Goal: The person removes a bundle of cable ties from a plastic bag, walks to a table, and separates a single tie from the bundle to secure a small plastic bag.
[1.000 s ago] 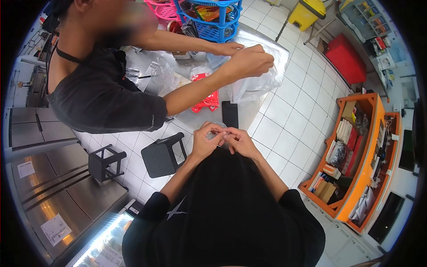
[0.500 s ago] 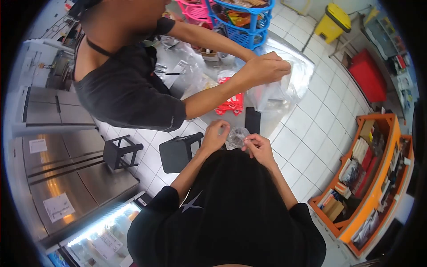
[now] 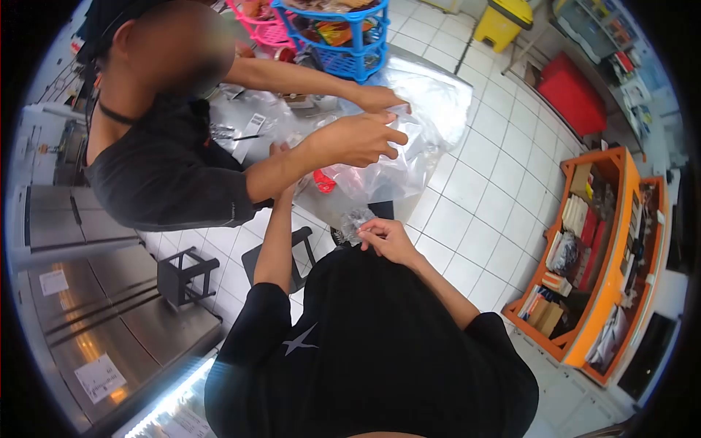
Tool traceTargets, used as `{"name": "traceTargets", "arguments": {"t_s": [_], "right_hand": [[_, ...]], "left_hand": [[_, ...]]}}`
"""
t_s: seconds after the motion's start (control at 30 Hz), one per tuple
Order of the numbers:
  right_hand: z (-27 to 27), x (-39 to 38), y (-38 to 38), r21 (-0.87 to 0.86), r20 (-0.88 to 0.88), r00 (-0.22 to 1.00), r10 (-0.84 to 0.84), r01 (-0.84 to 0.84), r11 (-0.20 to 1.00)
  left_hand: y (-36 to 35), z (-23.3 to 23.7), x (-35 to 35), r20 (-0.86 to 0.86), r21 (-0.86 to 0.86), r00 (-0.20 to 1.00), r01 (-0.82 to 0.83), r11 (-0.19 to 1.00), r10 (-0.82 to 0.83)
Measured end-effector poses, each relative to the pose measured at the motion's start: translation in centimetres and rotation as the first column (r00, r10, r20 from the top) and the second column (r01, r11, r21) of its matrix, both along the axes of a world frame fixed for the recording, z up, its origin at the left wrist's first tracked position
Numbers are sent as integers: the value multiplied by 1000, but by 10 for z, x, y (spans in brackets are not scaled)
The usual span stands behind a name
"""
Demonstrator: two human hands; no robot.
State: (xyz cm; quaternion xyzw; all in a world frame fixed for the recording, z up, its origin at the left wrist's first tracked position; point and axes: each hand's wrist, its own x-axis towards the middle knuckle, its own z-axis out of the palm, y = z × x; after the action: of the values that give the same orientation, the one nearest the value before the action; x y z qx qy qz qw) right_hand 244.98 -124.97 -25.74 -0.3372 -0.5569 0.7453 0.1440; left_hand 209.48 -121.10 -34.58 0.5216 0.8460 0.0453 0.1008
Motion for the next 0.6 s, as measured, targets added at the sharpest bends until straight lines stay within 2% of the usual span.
{"name": "traceTargets", "arguments": {"t_s": [0.03, 0.07, 0.1, 0.13, 0.17, 0.23, 0.27, 0.33, 0.37, 0.43, 0.47, 0.53, 0.57, 0.6], "right_hand": [[0, 1, 2, 0, 1, 1000, -18, 18, 1000], [-1, 1, 3, -8, -13, 1000, -12, 12, 1000], [-2, 2, 3, -19, -26, 1000, -4, 3, 1000], [-3, 2, 3, -26, -25, 1000, -13, 12, 1000], [-4, 1, 3, -21, -34, 999, -9, 8, 1000], [-7, 1, 2, -18, -44, 999, 0, -1, 1000], [-10, 1, 1, -27, -63, 998, 11, -13, 1000], [-11, 1, 3, -33, -86, 996, 30, -33, 999], [-10, 2, 3, -31, -88, 995, 54, -57, 998], [-10, 2, 1, -33, -89, 993, 82, -86, 996], [-10, 3, 2, -35, -100, 990, 97, -101, 994], [-11, 5, 4, -37, -105, 987, 121, -125, 991], [-13, 5, 5, -32, -111, 985, 131, -135, 990], [-13, 5, 5, -28, -118, 983, 141, -145, 989]], "left_hand": [[-2, 0, 1, -31, -100, 999, -43, 994, 40], [-12, -24, -4, -31, -103, 999, -27, 994, 24], [-29, -68, -13, 142, 240, 990, -38, 970, 4], [-43, -92, -14, 299, 543, 952, -111, 832, -68], [-48, -74, 3, 300, 539, 951, -107, 835, -72], [-52, -9, 52, 188, 652, 979, -65, 755, -78], [-61, -10, 58, 186, 652, 980, -68, 755, -73], [-81, -14, 68, 177, 473, 970, -232, 850, 167], [-91, -9, 77, 173, 471, 970, -234, 850, 171], [-112, 11, 98, 265, 459, 934, -339, 821, 237], [-123, 18, 103, 267, 458, 933, -345, 820, 243], [-148, 26, 109, 320, 315, 934, -265, 911, 161], [-161, 27, 110, 324, 315, 931, -274, 909, 168], [-173, 28, 112, 342, 315, 934, -221, 923, 107]]}}
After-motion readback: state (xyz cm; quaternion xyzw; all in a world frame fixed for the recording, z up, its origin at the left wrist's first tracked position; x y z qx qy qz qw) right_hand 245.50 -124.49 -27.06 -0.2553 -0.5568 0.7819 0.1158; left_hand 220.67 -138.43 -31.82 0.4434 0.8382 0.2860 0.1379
